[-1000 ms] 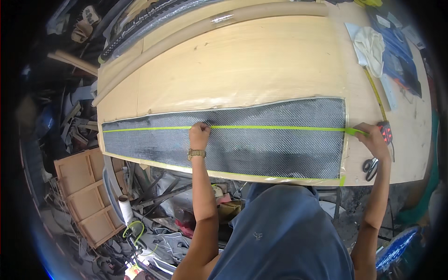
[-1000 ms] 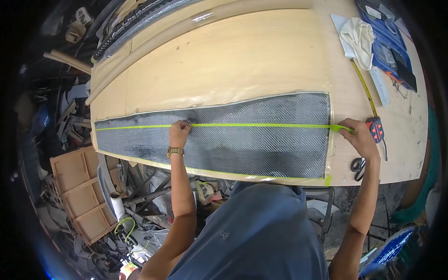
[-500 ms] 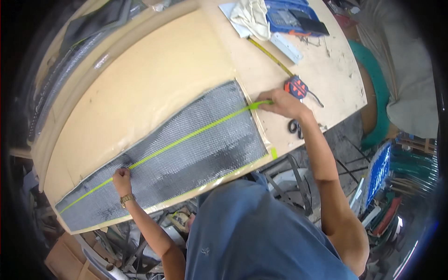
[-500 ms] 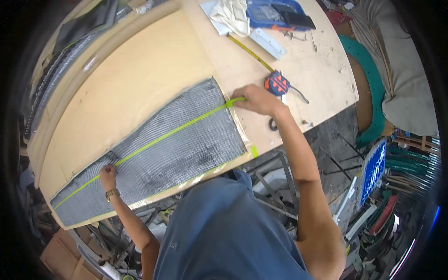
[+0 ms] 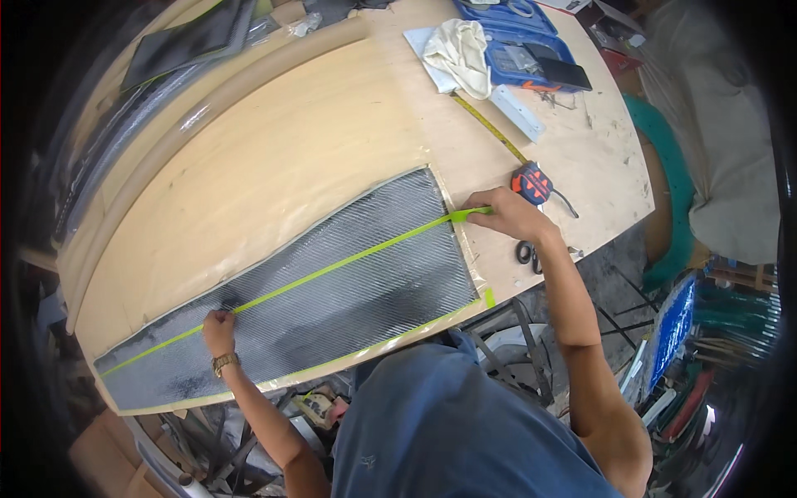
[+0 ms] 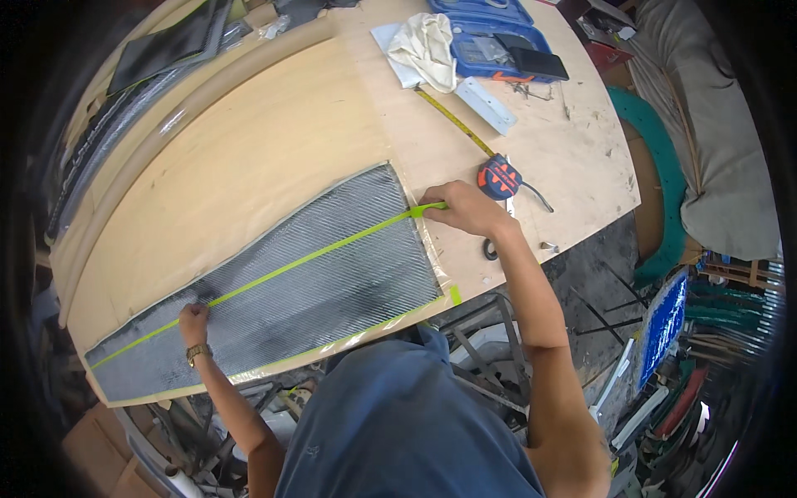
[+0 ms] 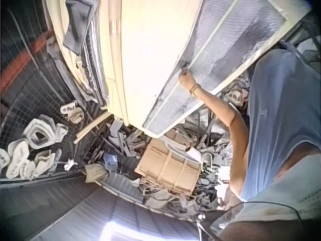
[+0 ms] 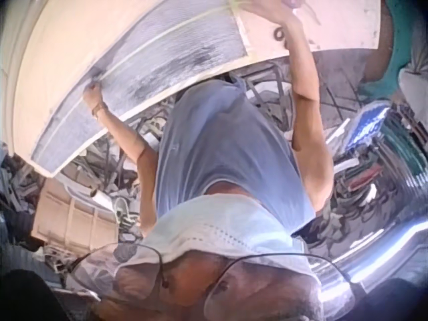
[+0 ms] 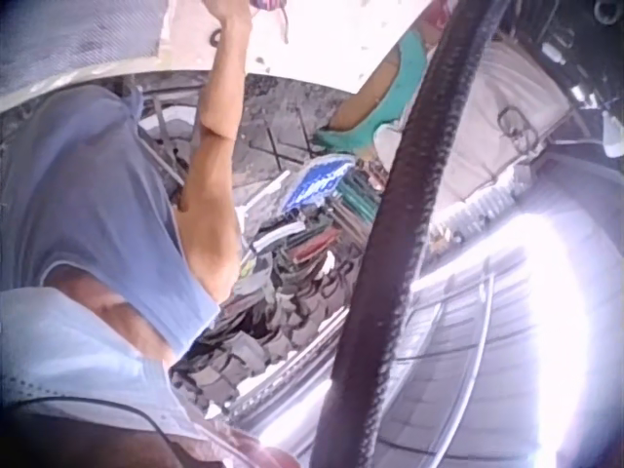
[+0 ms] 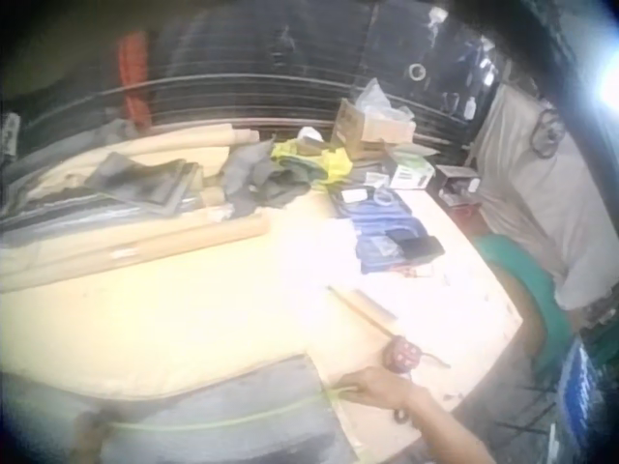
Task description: The person measures a strip of carbon fiber on a workbench using a measuring tape, applies tape to mark a line, and cuts the material with shears. They then wipe the surface with a cloth, fold the cut piece, and walk down a set of stairs while holding the material and a phone.
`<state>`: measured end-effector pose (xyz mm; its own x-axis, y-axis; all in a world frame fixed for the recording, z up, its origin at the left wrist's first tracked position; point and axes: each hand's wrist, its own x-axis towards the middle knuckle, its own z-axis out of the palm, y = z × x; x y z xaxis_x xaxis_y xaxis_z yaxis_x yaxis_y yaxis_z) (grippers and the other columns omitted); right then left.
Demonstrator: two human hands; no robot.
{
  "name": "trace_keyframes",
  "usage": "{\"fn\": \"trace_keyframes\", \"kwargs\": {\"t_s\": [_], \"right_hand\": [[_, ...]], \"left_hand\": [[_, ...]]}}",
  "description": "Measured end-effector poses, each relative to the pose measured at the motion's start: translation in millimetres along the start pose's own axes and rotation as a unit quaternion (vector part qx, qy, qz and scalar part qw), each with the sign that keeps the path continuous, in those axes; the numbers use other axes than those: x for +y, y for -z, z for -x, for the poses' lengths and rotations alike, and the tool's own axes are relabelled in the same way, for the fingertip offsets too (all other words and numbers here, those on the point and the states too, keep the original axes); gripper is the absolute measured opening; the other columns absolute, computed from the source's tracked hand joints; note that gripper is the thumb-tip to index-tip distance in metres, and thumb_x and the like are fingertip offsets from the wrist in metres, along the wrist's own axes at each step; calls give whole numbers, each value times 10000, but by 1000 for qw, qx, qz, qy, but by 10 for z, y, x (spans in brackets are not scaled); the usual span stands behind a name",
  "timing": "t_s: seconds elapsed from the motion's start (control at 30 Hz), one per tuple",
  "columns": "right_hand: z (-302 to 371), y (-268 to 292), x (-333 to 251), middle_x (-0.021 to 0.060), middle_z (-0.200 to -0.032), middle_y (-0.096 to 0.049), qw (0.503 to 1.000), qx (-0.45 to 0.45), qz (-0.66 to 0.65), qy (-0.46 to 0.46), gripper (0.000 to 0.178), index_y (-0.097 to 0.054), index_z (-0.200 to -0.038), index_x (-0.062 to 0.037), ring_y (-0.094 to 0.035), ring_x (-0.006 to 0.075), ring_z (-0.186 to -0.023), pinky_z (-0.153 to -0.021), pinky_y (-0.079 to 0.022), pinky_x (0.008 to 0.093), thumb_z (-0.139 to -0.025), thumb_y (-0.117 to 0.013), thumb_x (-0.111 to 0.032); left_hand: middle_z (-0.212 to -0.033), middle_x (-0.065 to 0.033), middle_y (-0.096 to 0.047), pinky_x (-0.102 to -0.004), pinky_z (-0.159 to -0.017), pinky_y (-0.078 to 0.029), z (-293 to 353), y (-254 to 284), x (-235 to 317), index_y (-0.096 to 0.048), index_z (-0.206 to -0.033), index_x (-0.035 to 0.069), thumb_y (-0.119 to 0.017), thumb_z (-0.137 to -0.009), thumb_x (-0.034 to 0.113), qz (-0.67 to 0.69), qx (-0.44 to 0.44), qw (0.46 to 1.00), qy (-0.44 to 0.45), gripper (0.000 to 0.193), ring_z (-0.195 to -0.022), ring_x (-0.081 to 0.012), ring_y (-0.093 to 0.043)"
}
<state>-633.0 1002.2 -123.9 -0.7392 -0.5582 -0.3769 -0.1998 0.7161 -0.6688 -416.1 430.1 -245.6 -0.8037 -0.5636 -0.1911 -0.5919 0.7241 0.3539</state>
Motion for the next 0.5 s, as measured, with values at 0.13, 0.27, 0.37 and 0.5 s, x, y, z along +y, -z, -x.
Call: {"fn": "trace_keyframes", "kwargs": {"t_s": [0.13,0.27,0.37,0.5], "right_hand": [[-85,-81,9,182,-956,-688,999,-3,22,39,273,-659,-1085,-4,-649,302,-898,-823,-483,376,-863,-616,-158],[1,-75,-44,139,-905,-695,1000,-7,13,-7,208,-653,-1018,42,-649,207,-818,-750,-485,333,-843,-608,-62],[4,-108,-131,132,-845,-668,999,0,-43,-19,205,-641,-997,65,-608,180,-763,-702,-467,313,-836,-609,-57],[-22,-102,-218,112,-794,-639,998,-7,-49,-45,213,-639,-999,67,-571,163,-731,-678,-455,301,-830,-613,-60]], "left_hand": [[-724,-156,-655,-386,-585,-460,30,-68,-442,-654,-762,-18,-719,-749,294,-8,-42,999,-10,319,-661,-266,-623],[-935,-230,-645,-459,-769,-488,-79,93,-235,-596,-889,-43,-771,-700,437,-16,-89,989,121,545,-903,-394,-617],[-601,-117,-631,-329,-531,-502,17,250,59,-610,-800,-35,-831,-710,341,111,-66,977,170,445,-510,-182,-615],[-562,-102,-615,-316,-482,-482,55,277,22,-639,-749,-33,-825,-718,349,149,-88,967,184,426,-483,-156,-599]]}}
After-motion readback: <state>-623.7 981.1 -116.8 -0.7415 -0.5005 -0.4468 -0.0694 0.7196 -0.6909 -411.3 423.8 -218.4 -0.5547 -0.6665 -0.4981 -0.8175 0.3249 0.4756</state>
